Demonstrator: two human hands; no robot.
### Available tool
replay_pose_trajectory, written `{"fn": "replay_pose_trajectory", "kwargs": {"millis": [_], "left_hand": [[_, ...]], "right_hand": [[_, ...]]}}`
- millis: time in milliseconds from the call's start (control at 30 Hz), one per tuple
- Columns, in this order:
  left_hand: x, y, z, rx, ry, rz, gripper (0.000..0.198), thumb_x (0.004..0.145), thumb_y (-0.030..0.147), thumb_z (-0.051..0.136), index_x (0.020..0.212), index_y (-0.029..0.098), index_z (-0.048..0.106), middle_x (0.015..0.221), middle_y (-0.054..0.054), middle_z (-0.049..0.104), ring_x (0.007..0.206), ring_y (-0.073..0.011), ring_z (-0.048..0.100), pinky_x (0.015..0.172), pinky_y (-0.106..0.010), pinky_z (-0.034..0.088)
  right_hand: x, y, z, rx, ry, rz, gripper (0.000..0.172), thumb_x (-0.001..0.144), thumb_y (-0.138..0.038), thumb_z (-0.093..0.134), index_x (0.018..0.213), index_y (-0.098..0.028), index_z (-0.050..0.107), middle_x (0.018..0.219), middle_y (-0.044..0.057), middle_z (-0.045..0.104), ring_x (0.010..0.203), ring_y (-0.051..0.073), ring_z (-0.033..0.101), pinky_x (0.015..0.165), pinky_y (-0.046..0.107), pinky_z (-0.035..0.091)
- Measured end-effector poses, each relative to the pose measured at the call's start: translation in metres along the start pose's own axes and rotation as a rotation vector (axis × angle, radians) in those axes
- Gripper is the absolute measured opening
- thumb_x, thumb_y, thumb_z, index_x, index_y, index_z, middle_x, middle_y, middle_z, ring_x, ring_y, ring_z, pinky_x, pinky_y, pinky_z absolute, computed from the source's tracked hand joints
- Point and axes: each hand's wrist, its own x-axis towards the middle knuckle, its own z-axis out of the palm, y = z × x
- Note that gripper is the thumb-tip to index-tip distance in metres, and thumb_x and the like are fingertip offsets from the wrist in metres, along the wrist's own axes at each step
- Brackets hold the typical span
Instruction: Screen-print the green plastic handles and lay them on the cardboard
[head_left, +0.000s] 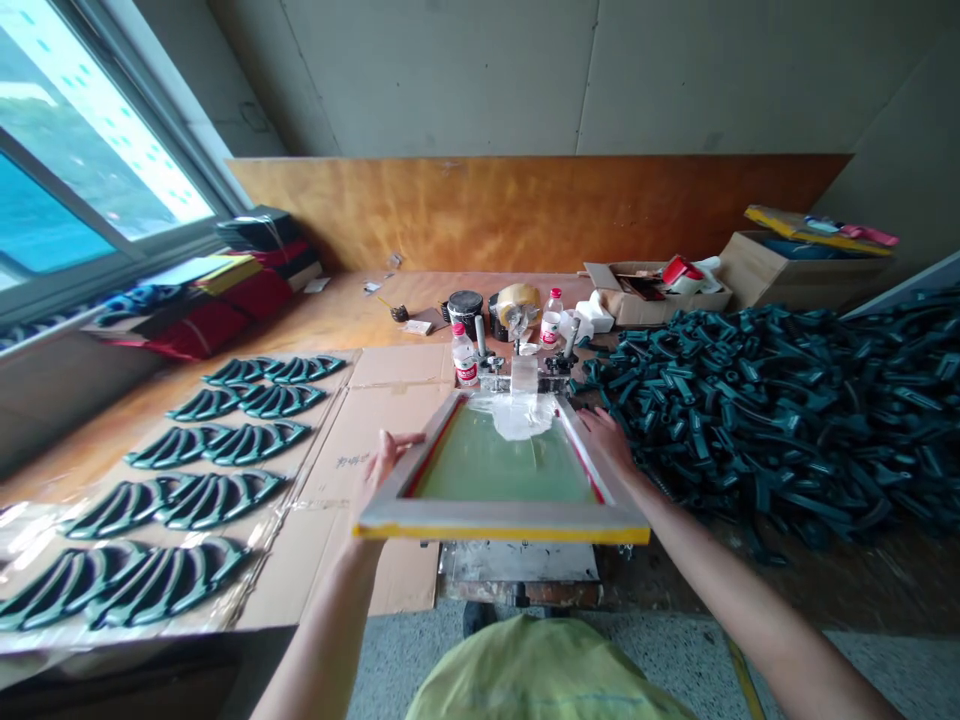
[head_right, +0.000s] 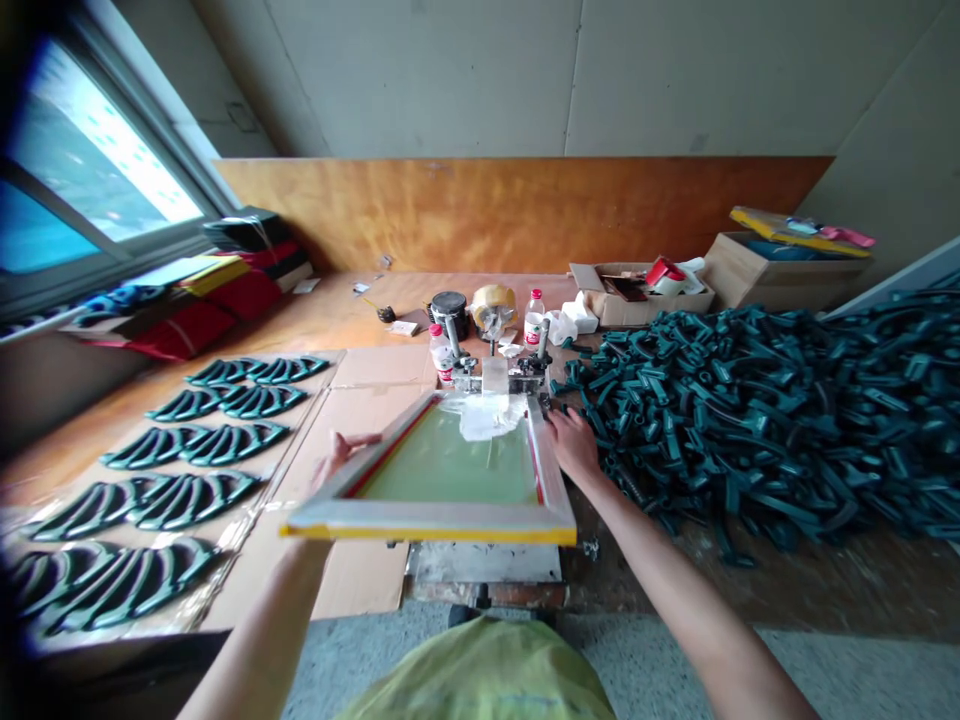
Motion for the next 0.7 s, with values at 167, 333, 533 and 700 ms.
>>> {"fn": "replay_pose_trajectory", "kwargs": {"millis": [167, 333, 533, 700], "left_hand": [[-0.024, -0.084, -0.013, 0.084, -0.133, -0.242, 0.084, 0.069, 0.063, 0.070, 0.139, 0.022, 0.049, 0.074, 0.001, 0.068, 0.065, -0.0173, 0.064, 0.057, -0.025, 0.048], [-0.017, -0.138, -0.011, 0.155, -0.096, -0.199, 0.085, 0.072, 0.063, 0.066, 0.142, 0.019, 0.045, 0.067, 0.004, 0.061, 0.061, -0.0146, 0.059, 0.055, -0.024, 0.044], [-0.016, -0.142, -0.011, 0.134, -0.111, -0.223, 0.079, 0.074, 0.063, 0.064, 0.137, 0.018, 0.049, 0.071, 0.002, 0.062, 0.064, -0.0151, 0.058, 0.057, -0.024, 0.044], [-0.020, -0.138, -0.009, 0.146, -0.093, -0.234, 0.075, 0.075, 0.063, 0.063, 0.133, 0.017, 0.053, 0.073, 0.002, 0.061, 0.066, -0.0155, 0.059, 0.057, -0.024, 0.043]], "right_hand": [[0.054, -0.016, -0.035, 0.075, 0.147, -0.004, 0.045, 0.089, -0.026, 0.059, 0.133, -0.019, 0.053, 0.135, 0.012, 0.056, 0.124, 0.025, 0.052, 0.104, 0.041, 0.044], [0.088, -0.071, -0.023, -0.099, -0.160, -0.109, 0.038, 0.082, -0.018, 0.066, 0.120, -0.018, 0.059, 0.119, 0.010, 0.062, 0.110, 0.023, 0.058, 0.089, 0.032, 0.048], [0.081, -0.076, -0.017, -0.217, -0.275, -0.006, 0.018, 0.088, -0.026, 0.058, 0.101, -0.015, 0.065, 0.101, 0.012, 0.070, 0.097, 0.024, 0.064, 0.081, 0.029, 0.047], [0.060, -0.083, -0.012, -0.237, -0.265, 0.027, 0.023, 0.086, -0.017, 0.050, 0.104, -0.013, 0.064, 0.099, 0.015, 0.070, 0.092, 0.026, 0.065, 0.078, 0.032, 0.047]]}}
